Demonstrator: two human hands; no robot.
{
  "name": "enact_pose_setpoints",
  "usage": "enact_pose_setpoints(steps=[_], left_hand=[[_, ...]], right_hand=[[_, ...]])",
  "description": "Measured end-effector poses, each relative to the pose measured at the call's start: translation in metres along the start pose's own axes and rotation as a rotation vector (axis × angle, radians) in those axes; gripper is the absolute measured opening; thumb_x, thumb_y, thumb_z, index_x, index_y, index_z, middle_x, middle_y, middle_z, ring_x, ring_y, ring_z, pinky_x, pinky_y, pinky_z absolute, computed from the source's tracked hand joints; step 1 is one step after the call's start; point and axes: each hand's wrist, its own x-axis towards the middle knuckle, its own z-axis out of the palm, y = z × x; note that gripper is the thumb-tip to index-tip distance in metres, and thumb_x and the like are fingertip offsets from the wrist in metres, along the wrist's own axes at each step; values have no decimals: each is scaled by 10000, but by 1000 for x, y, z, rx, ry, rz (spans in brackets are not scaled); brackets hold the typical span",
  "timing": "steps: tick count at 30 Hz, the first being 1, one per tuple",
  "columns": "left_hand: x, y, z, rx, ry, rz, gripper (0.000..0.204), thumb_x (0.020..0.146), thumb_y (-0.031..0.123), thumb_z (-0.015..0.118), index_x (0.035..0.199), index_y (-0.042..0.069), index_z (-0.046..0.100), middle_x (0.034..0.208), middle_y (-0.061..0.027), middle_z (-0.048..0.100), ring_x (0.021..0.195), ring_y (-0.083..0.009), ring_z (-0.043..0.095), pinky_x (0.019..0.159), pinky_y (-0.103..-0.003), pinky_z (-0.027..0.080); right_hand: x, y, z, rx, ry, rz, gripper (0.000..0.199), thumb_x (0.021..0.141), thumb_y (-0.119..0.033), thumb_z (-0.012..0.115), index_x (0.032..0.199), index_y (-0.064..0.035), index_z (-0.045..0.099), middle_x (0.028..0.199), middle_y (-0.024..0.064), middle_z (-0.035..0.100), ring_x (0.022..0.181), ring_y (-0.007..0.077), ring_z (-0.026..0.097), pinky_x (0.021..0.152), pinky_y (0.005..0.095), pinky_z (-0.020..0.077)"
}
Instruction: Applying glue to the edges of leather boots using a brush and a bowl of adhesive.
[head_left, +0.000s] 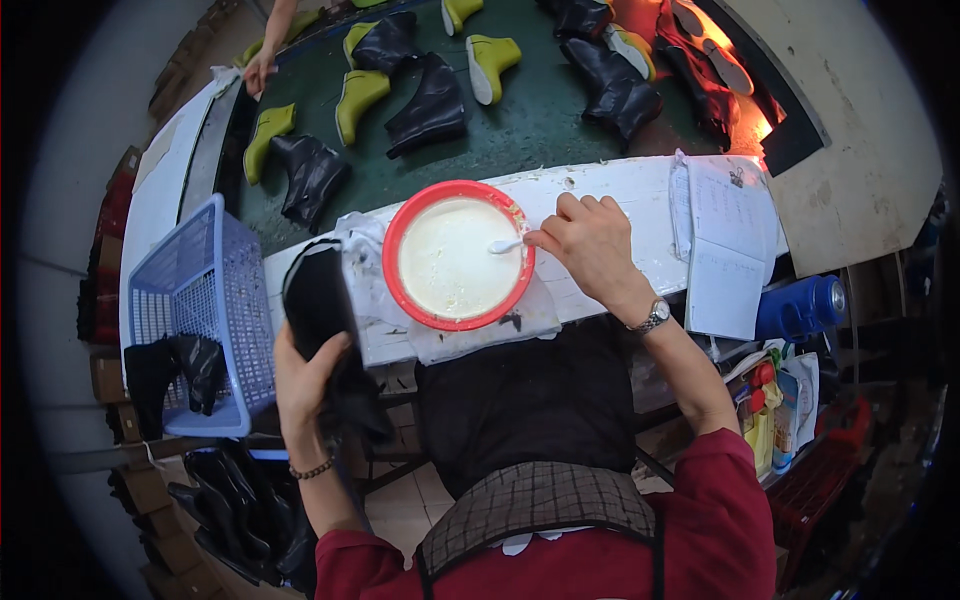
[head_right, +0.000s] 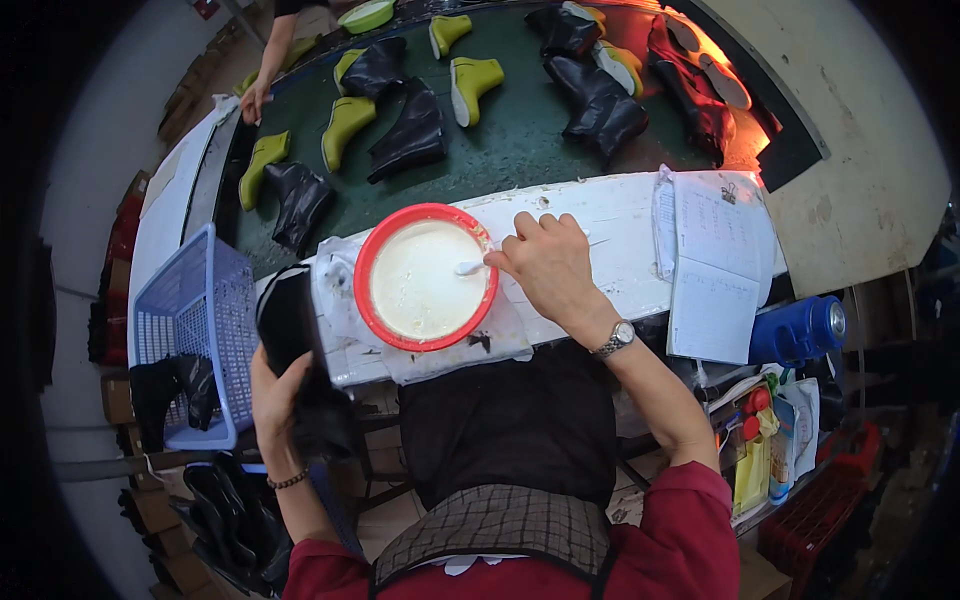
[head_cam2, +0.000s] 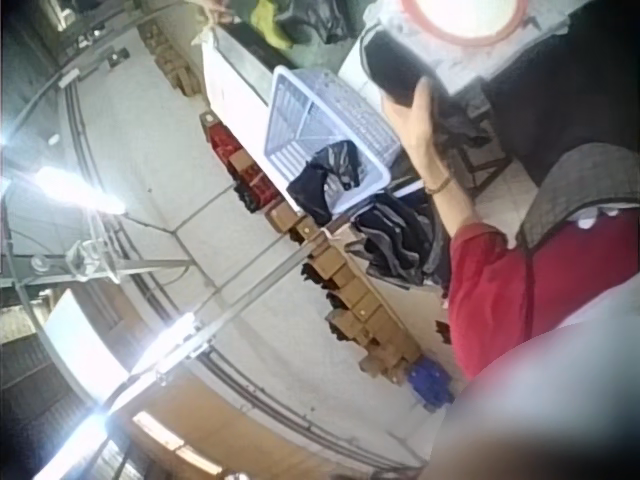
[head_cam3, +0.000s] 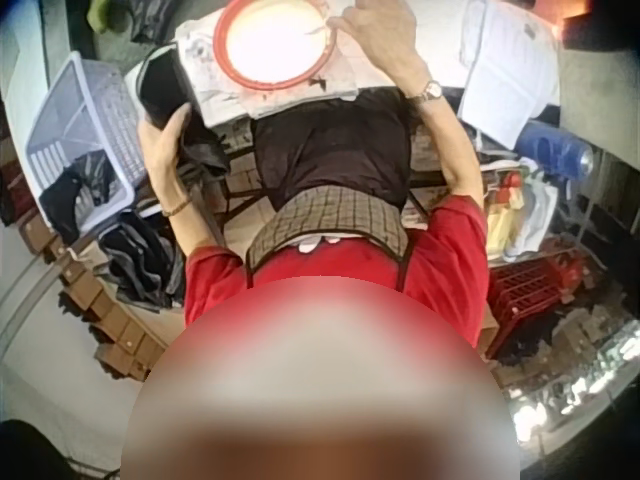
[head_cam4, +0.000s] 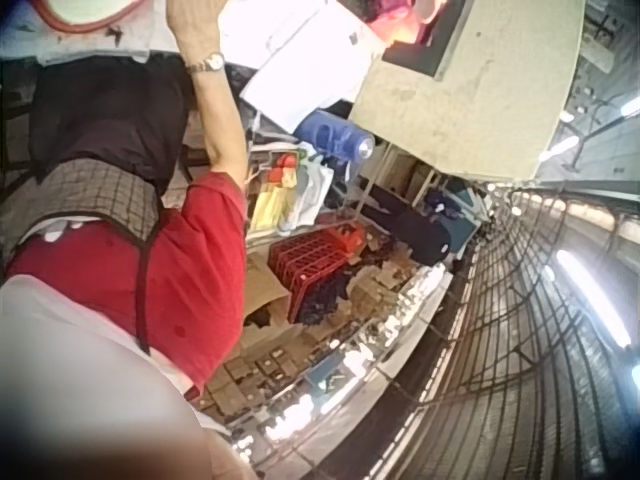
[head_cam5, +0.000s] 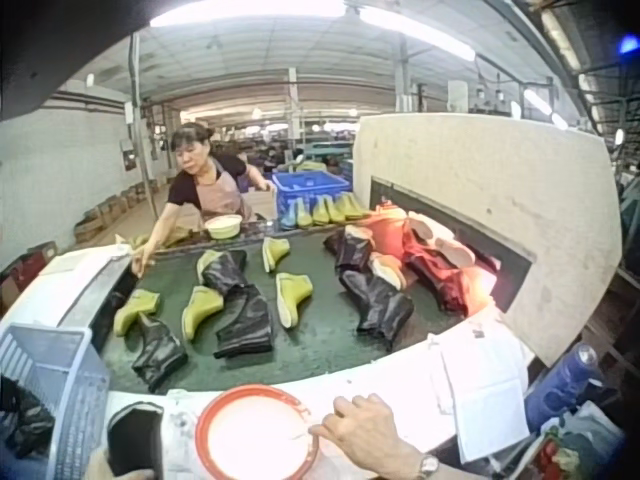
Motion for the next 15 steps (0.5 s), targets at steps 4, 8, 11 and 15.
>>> enact_pose_setpoints(steps=[4,8,11,15], left_hand=[[-1,18,22,108,-51,-70,311,810,29,831,1082,-78,724,972,-97,769,852,-131,713,777,-283,581],[1,28,27,50,-137,-56,340,822,64,852,1107,-82,736,975,-113,782,846,-140,731,768,-287,598],[8,26,23,-1,-286,-197,356,801,70,869,1091,-91,738,977,-129,780,845,-151,736,750,-295,606],[4,28,35,-57,-418,-254,397,771,89,894,1087,-92,736,964,-121,776,834,-152,734,748,-293,602]], right_hand=[[0,-14,-2,10,-3,-66,239,820,-369,794,734,-150,744,781,28,582,709,211,580,673,377,401],[-2,-8,-5,202,112,70,200,828,-332,817,823,-134,790,780,24,573,714,214,569,678,372,394],[-10,2,5,424,1,152,180,838,-294,833,920,-134,822,785,20,589,723,197,561,688,356,389],[13,-5,-22,836,10,169,176,817,-206,864,977,-138,834,813,3,635,776,149,571,738,311,382]])
